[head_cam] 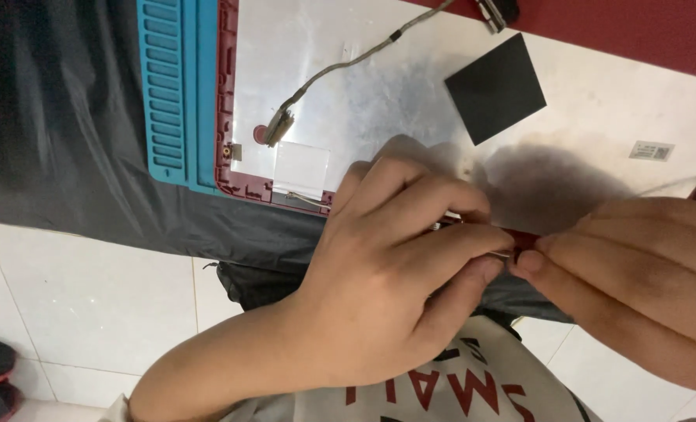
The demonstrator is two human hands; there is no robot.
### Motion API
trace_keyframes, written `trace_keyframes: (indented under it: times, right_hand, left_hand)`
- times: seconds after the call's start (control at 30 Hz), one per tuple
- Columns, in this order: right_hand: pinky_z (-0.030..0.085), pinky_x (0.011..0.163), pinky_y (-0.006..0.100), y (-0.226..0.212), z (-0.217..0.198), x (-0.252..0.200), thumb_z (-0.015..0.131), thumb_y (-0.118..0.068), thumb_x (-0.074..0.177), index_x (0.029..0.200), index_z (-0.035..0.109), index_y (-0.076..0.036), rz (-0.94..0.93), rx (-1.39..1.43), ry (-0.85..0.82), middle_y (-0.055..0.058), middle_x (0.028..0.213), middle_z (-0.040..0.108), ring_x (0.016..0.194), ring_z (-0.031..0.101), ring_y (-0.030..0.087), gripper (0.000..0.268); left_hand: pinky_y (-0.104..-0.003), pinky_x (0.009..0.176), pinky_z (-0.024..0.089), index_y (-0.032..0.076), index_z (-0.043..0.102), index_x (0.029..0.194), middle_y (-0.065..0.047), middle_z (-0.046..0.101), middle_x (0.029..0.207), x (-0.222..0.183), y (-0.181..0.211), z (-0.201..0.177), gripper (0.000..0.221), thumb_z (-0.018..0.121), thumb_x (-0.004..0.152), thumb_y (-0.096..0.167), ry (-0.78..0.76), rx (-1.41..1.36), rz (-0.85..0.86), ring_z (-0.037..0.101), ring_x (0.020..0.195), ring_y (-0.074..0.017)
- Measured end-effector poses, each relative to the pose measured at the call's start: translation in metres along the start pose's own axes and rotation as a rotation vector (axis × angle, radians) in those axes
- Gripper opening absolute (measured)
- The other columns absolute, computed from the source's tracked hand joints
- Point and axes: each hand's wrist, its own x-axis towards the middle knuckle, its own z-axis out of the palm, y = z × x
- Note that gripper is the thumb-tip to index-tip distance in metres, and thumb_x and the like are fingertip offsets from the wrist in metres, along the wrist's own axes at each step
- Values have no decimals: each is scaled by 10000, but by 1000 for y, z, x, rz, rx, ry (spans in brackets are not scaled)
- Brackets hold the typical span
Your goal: Route internal antenna and webcam wires along the laptop screen bezel shell.
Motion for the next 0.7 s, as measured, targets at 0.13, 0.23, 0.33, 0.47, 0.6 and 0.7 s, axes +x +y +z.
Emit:
trace_keyframes:
  times: [0.13,0.23,0.33,0.47,0.6,0.7]
  right_hand:
    - [593,824,431,-16,10,-29,681,-242,928,1159,667,14,41,-3,-13,161,1058,702,953,706,283,345]
    - [602,801,493,-41,36,-88,634,-346,947,1182,687,-65,74,-91,-184,158,1025,706,937,724,275,370]
    - [577,740,338,-70,44,-91,682,-328,940,1217,738,-122,440,113,-263,-38,980,722,903,727,60,349]
    - [609,864,461,-74,25,-22,714,-216,934,1166,675,-48,254,-58,51,103,1089,656,1011,706,275,289]
    - [596,877,430,-82,41,-4,767,-186,861,1120,687,37,469,-5,126,137,1124,609,1018,692,297,351]
    - [610,867,404,-94,87,-9,810,-29,844,1044,734,22,650,41,445,122,1069,628,958,701,277,220]
  left_hand:
    - [-394,884,404,50,747,1023,-62,682,1071,-5,8,-2,162,773,866,80,54,30,45,581,1029,-242]
    - [-377,804,461,21,750,1023,-63,725,962,-12,18,2,222,775,810,77,65,-116,-85,634,905,-246]
    - [-360,809,512,11,723,1078,-85,741,987,-22,16,11,241,789,856,78,75,-271,-14,655,857,-247]
    - [-327,786,546,2,729,1100,-97,754,1005,-30,10,23,184,773,926,46,52,-354,-61,713,851,-225]
    - [-301,780,534,31,712,1085,-77,751,977,-38,1,29,110,762,997,72,51,-341,-124,690,830,-204]
    - [-328,785,527,25,683,1015,-73,727,951,-33,2,24,85,750,996,75,20,-241,-94,668,833,-229]
